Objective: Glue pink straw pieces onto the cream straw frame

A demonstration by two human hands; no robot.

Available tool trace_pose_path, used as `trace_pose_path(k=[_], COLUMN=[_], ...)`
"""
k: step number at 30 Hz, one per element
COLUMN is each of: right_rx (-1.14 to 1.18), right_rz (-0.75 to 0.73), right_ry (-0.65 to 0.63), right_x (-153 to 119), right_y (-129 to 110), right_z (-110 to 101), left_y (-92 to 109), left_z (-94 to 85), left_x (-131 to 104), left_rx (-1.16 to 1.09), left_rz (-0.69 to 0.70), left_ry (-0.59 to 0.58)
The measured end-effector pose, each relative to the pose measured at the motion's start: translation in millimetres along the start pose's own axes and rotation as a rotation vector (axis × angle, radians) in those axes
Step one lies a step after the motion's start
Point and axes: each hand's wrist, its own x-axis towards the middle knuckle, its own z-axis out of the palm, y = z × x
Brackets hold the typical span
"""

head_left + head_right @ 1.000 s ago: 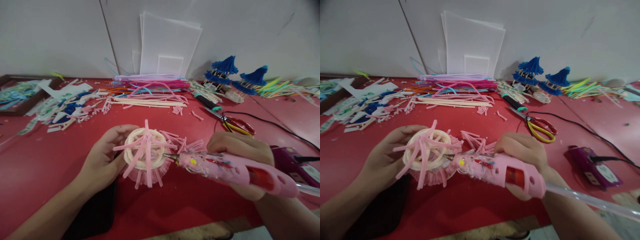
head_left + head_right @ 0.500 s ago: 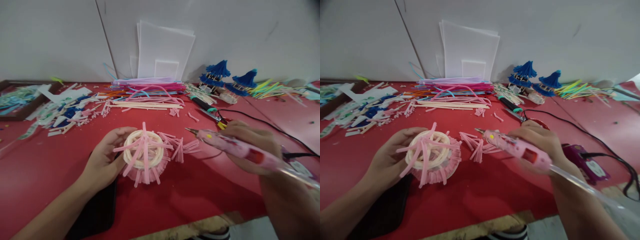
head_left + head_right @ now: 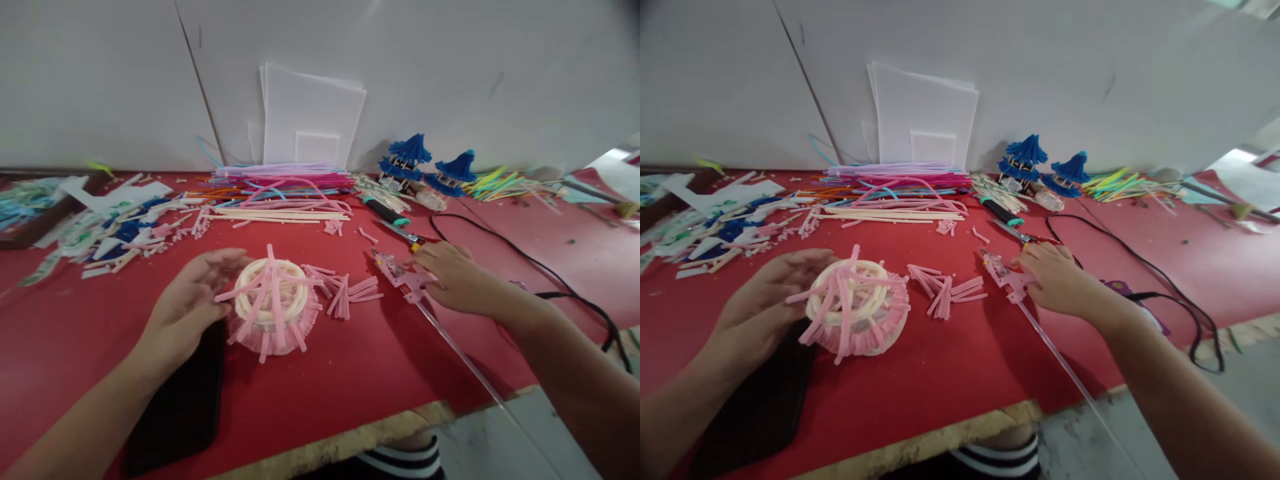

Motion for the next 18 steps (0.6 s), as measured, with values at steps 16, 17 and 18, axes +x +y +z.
trace_pose_path(k=[16,17,18], right_rx=[0.233,0.241,0.252], right_rz=[-0.323,-0.317,-0.313], right_ry=[-0.037,-0.022,-0.006], right_x=[54.5,54.7,55.0], right_y=[-69.2,-68.4,-67.5], right_z=[-19.0,-20.6,-22.2], left_y=[77.5,82.8,87.6], left_z=[31.7,34.7,37.3], left_x=[41.1,44.7,47.3], left_rx=[-0.047,-0.074,-0.085], left_rz=[0.314,0.4,0.447], left_ry=[0.291,0.265,0.231])
